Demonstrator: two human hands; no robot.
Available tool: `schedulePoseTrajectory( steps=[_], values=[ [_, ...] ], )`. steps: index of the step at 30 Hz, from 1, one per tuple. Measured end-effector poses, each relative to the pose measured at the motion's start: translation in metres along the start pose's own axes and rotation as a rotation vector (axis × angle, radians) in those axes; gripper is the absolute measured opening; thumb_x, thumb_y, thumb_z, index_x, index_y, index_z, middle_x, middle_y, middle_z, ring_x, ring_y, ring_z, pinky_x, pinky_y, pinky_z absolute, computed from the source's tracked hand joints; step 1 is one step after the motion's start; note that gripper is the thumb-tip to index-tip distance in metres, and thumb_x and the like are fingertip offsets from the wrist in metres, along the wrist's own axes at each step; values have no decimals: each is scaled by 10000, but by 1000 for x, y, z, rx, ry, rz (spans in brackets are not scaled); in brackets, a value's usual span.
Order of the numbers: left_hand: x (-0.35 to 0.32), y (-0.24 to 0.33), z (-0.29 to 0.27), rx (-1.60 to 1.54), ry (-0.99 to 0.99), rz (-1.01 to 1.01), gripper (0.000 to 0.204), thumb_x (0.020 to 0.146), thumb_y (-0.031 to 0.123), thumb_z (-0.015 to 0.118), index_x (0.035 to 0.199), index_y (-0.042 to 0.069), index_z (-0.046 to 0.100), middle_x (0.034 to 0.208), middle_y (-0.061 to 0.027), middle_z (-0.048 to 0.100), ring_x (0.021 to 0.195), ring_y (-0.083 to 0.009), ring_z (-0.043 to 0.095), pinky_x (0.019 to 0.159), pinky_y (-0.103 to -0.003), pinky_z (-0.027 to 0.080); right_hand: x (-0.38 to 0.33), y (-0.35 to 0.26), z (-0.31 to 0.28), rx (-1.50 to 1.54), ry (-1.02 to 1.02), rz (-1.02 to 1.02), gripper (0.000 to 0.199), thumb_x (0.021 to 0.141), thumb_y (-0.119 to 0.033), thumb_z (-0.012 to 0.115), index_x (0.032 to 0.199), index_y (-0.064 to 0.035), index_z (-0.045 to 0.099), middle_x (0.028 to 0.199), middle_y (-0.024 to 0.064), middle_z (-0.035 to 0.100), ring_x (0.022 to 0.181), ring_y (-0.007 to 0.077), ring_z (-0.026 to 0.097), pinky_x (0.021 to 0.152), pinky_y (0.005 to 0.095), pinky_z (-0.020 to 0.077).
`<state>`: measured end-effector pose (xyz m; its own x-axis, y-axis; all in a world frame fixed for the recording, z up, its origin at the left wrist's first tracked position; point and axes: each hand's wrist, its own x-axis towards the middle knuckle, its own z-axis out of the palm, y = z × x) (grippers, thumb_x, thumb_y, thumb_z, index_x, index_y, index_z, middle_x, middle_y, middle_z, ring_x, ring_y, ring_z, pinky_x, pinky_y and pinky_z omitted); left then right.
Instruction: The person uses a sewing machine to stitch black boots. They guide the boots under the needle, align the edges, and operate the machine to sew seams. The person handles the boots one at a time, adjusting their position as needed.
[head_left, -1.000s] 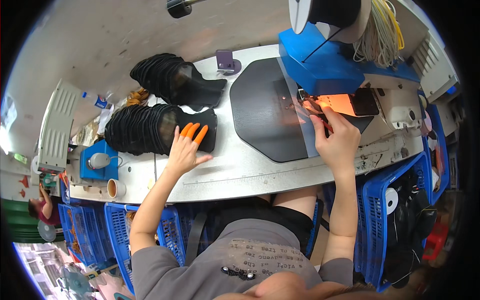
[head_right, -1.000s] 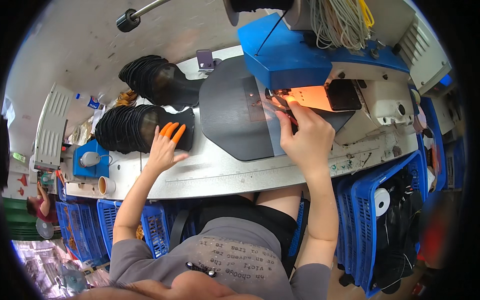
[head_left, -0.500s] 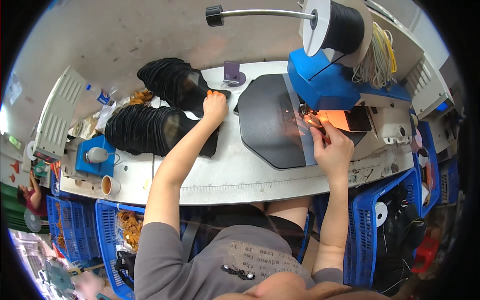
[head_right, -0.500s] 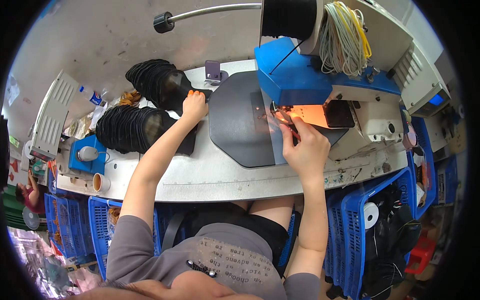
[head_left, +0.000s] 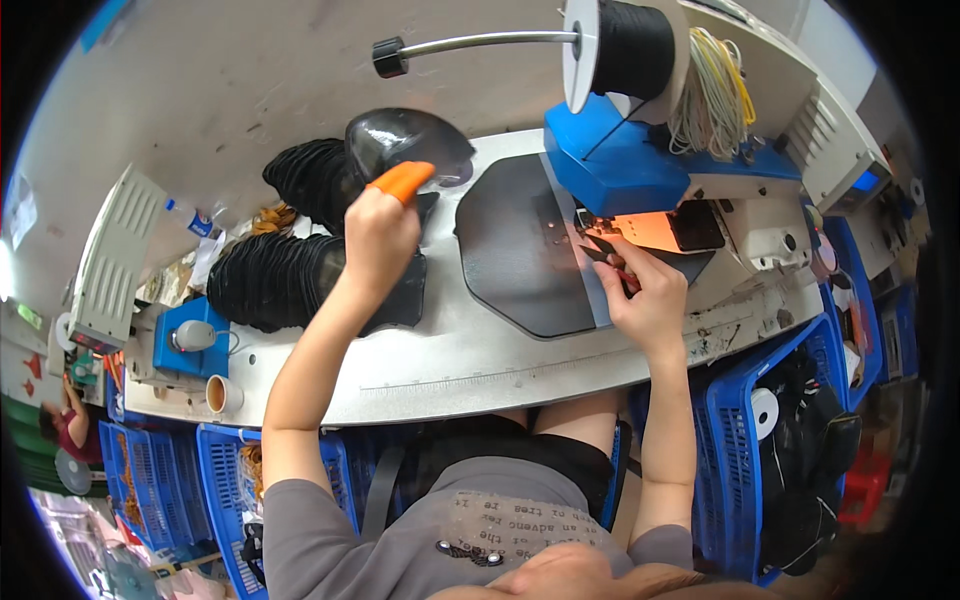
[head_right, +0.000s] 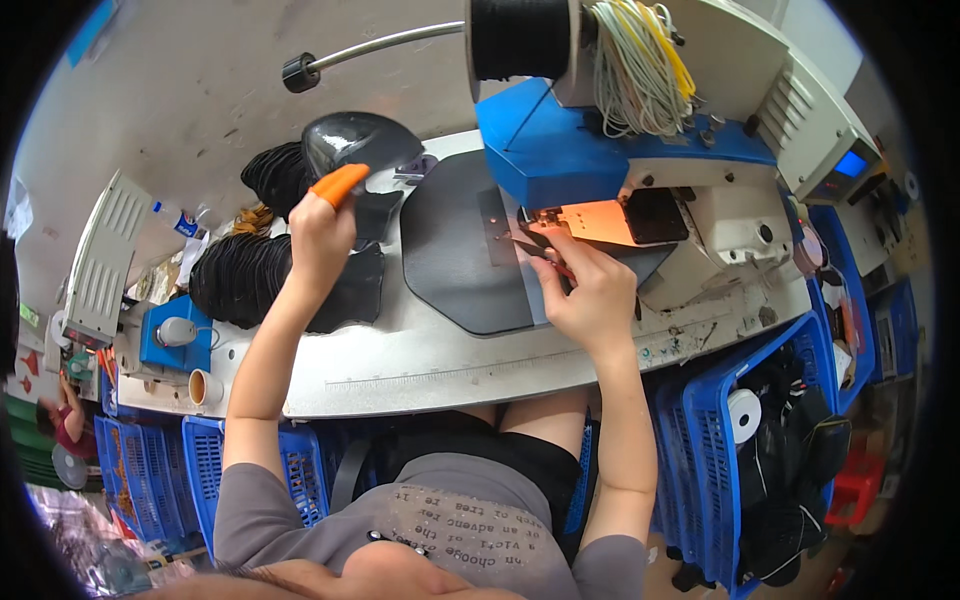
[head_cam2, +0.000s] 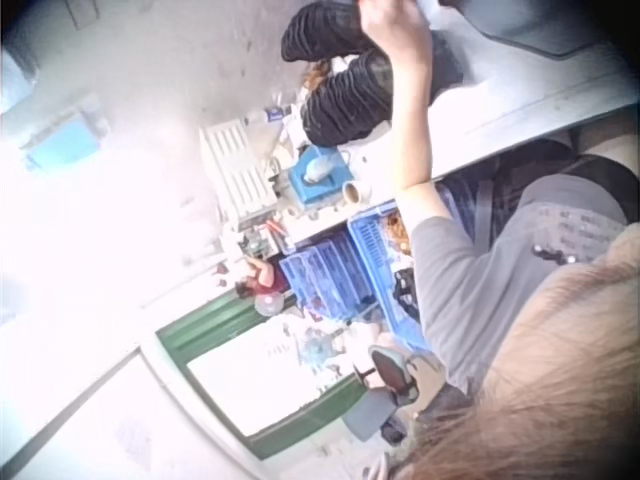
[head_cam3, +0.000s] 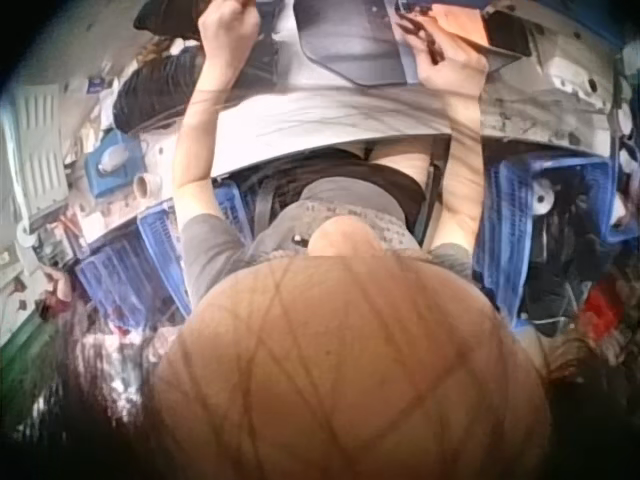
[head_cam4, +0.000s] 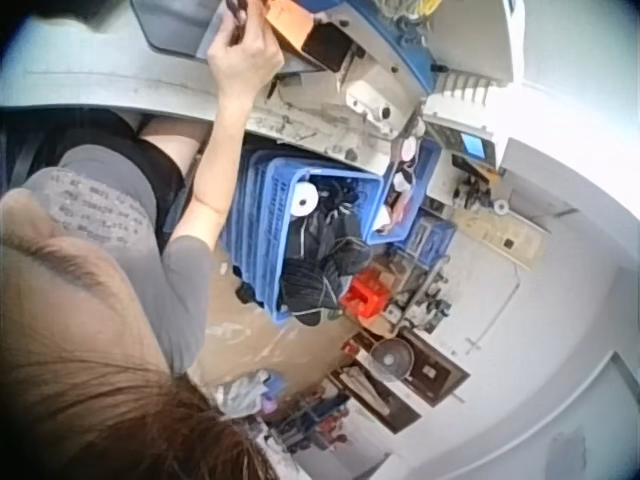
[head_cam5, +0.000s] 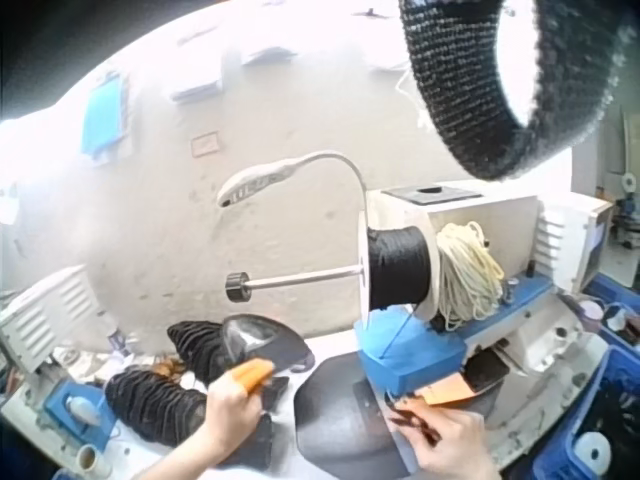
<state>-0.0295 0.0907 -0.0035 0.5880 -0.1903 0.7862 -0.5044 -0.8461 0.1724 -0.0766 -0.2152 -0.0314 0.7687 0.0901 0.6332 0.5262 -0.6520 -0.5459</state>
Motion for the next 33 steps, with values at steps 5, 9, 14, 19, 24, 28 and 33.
schedulePoseTrajectory(
  steps=[5, 9, 14, 19, 24, 28, 33],
  values=[
    [-17, 84, 6, -152, -249, 230, 384, 714, -52, 660, 1073, 75, 709, 1061, -99, 690, 1001, -310, 658, 838, -387, 541, -17, -6, -8, 101, 54, -24, 254, 788, -33, 723, 1036, -70, 678, 788, 97, 688, 634, 242, 656, 591, 322, 515],
    [-36, 106, 13, -173, -402, 229, 433, 675, 28, 720, 1108, 41, 702, 1139, -103, 651, 1013, -320, 610, 851, -401, 526, -36, -23, -20, 114, 48, -67, 313, 744, 22, 716, 1035, -84, 671, 748, 79, 596, 623, 257, 594, 562, 364, 465],
    [-46, 128, 10, -242, -496, 146, 431, 692, 43, 732, 1122, 35, 698, 1131, -126, 647, 989, -329, 611, 846, -400, 524, -59, -34, -12, 102, -4, -92, 402, 705, 28, 734, 1085, -91, 685, 678, 49, 529, 603, 231, 544, 551, 363, 450],
    [-45, 128, 7, -340, -563, 119, 494, 703, 36, 702, 1192, -9, 647, 1169, -171, 638, 991, -364, 606, 901, -412, 511, -64, -26, 3, 32, 21, -234, 433, 624, -11, 694, 1049, -95, 709, 635, 14, 484, 586, 207, 524, 518, 336, 421],
    [-27, 129, -9, -387, -738, 116, 530, 766, 112, 684, 1268, -30, 585, 1310, -223, 565, 1173, -394, 541, 1015, -451, 442, -67, -18, -1, 30, 57, -328, 393, 562, -61, 683, 952, -96, 717, 613, 3, 466, 556, 191, 508, 497, 317, 396],
    [-26, 129, -13, -303, -776, 180, 459, 849, 175, 653, 1250, -39, 592, 1341, -222, 542, 1206, -376, 524, 1023, -450, 433, -77, -13, -14, 182, 166, -264, 193, 699, 26, 736, 874, -46, 698, 576, 34, 513, 448, 180, 457, 443, 288, 347],
    [-21, 122, -3, -139, -723, 317, 327, 866, 157, 651, 1154, 3, 669, 1189, -143, 654, 966, -282, 629, 928, -398, 480, -137, 31, -41, 102, 312, 300, 69, 831, 7, 700, 892, 13, 669, 694, 91, 653, 575, 155, 612, 539, 243, 454]
  ],
)
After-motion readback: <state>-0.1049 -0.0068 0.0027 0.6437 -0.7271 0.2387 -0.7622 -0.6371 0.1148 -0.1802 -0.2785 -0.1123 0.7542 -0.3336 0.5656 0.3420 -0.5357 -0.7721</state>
